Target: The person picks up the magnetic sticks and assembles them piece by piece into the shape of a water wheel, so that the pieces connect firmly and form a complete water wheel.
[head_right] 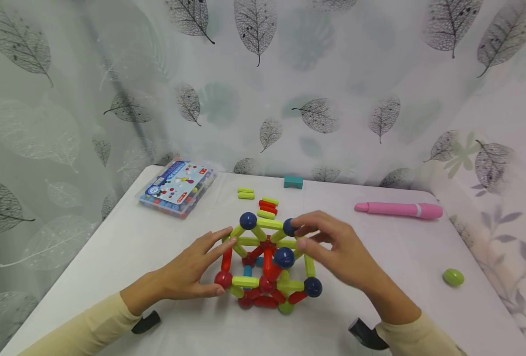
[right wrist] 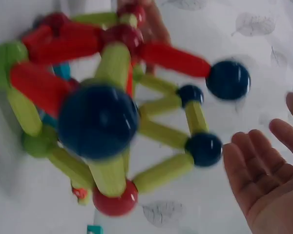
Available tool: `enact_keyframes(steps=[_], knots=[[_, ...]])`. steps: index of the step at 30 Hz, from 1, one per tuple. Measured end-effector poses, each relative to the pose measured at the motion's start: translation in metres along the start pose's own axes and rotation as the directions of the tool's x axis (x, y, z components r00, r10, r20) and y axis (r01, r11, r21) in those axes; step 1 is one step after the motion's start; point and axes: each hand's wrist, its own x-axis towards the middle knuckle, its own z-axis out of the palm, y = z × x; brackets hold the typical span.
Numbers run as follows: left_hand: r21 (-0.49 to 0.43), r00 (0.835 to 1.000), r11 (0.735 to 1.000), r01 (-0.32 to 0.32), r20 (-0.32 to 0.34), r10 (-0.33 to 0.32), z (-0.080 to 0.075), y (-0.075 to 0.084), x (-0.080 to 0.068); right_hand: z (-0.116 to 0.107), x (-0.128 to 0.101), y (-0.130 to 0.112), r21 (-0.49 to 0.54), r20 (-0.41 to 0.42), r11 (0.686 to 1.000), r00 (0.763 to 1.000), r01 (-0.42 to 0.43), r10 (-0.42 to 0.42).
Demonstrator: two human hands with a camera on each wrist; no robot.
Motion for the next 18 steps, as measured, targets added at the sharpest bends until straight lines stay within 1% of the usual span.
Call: enact_keyframes(steps=[2, 4, 5, 6, 8, 10, 11, 12, 13, 14, 16, 18], knots=[[0.001, 1.000, 1.000, 0.005, 0.001, -0.005, 0.000, 0.000, 0.000, -0.009, 0.014, 0.013, 0.013, -0.069, 0.999, 0.997, -0.035, 0.036], [0.003, 1.000, 1.000, 0.008, -0.003, -0.008, 0.001, 0.000, -0.001, -0.016, 0.035, 0.034, -0.008, -0.125, 0.996, 0.989, -0.085, 0.083], [0.003, 1.000, 1.000, 0.012, -0.006, -0.012, 0.001, -0.001, -0.002, -0.018, 0.047, 0.046, -0.021, -0.133, 0.994, 0.986, -0.108, 0.105], [0.002, 1.000, 1.000, 0.013, -0.010, -0.013, 0.001, -0.002, -0.003, -0.018, 0.061, 0.059, -0.025, -0.124, 0.990, 0.983, -0.142, 0.138], [0.002, 1.000, 1.000, 0.009, -0.018, -0.009, 0.002, -0.003, -0.005, -0.015, 0.086, 0.085, -0.045, -0.065, 0.978, 0.978, -0.201, 0.198], [0.005, 1.000, 1.000, -0.001, -0.027, 0.001, 0.002, -0.003, -0.006, -0.007, 0.109, 0.108, -0.100, 0.032, 0.965, 0.968, -0.243, 0.248], [0.010, 0.999, 1.000, -0.008, -0.032, 0.009, 0.002, -0.003, -0.006, -0.001, 0.119, 0.118, -0.138, 0.085, 0.956, 0.959, -0.258, 0.271], [0.014, 0.999, 1.000, -0.015, -0.035, 0.016, 0.002, -0.003, -0.006, 0.005, 0.127, 0.127, -0.201, 0.135, 0.943, 0.946, -0.266, 0.296], [0.017, 0.999, 1.000, -0.022, -0.036, 0.022, 0.002, -0.003, -0.005, 0.011, 0.134, 0.134, -0.274, 0.177, 0.926, 0.933, -0.259, 0.313], [0.020, 0.999, 0.999, -0.026, -0.037, 0.027, 0.003, -0.003, -0.004, 0.016, 0.140, 0.140, -0.354, 0.216, 0.906, 0.922, -0.233, 0.321], [0.025, 0.999, 0.999, -0.034, -0.040, 0.035, 0.003, -0.003, -0.003, 0.027, 0.148, 0.149, -0.510, 0.285, 0.848, 0.902, -0.144, 0.324], [0.023, 0.998, 0.999, -0.036, -0.041, 0.037, 0.003, -0.003, -0.001, 0.035, 0.153, 0.153, -0.617, 0.343, 0.785, 0.879, -0.056, 0.332]])
